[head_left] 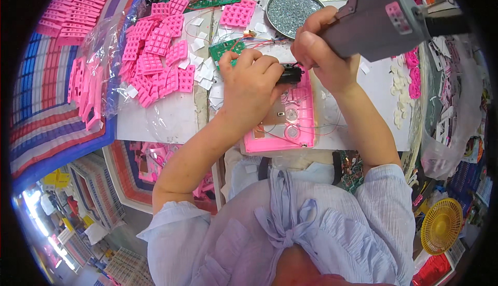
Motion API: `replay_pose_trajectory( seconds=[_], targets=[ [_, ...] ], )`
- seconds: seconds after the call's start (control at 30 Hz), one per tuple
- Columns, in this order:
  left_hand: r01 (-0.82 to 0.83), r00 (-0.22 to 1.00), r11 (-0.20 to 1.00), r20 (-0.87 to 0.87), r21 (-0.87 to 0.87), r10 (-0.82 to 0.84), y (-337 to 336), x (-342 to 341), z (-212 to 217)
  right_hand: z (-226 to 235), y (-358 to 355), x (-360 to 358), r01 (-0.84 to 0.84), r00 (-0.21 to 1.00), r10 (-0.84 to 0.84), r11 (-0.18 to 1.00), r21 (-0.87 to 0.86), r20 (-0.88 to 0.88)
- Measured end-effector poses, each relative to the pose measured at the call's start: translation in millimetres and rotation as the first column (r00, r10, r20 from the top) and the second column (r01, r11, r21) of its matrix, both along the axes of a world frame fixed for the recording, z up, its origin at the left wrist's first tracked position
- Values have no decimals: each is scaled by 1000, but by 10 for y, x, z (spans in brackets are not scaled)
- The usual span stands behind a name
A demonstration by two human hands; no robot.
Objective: Assembling a pink toy house by installing internal circuit boards and wiring.
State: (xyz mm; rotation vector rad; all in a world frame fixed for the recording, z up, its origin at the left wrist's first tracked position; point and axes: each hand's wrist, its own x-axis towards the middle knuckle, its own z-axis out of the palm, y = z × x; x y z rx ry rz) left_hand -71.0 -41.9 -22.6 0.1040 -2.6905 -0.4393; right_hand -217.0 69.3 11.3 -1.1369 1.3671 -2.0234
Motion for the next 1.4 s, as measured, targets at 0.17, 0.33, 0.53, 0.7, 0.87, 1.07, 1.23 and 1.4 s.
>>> replay_pose_trajectory(
  seconds=[0.17, 0.33, 0.53, 0.7, 0.87, 1.07, 1.23, 1.4],
  targets=[
    [19, 1000, 1000, 14, 24, -19, -7, -40, -10, 0, -72, 85, 111, 980, -110, 994, -2, -167],
    [160, 987, 981, -13, 112, -160, -83, -127, 23, 117, -70, -125, -156, 984, 169, 969, 189, -53],
    [54, 998, 961, -53, 272, -41, -332, 681, 667, -49, 347, -1443, 380, 918, -318, 875, 300, -235],
    [-410, 814, 876, 534, 253, 227, -780, 1983, 1155, -507, 932, -2233, 846, 527, -140, 180, 502, -838],
    [-419, 630, 902, 682, -104, 371, -627, 2439, 1072, -773, 924, -2156, 827, 506, -99, 338, 449, -857],
    [-68, 942, 954, 333, 291, -34, -71, 1502, 424, -335, 852, -303, 111, 914, 157, 789, 604, -373],
    [281, 948, 904, 54, 321, -314, 346, 739, -68, -265, 648, 234, 129, 462, 434, 830, 543, -773],
    [306, 890, 950, 338, 57, -307, 435, 812, -215, -433, 550, 491, 396, 358, 524, 665, 633, -773]
  ],
)
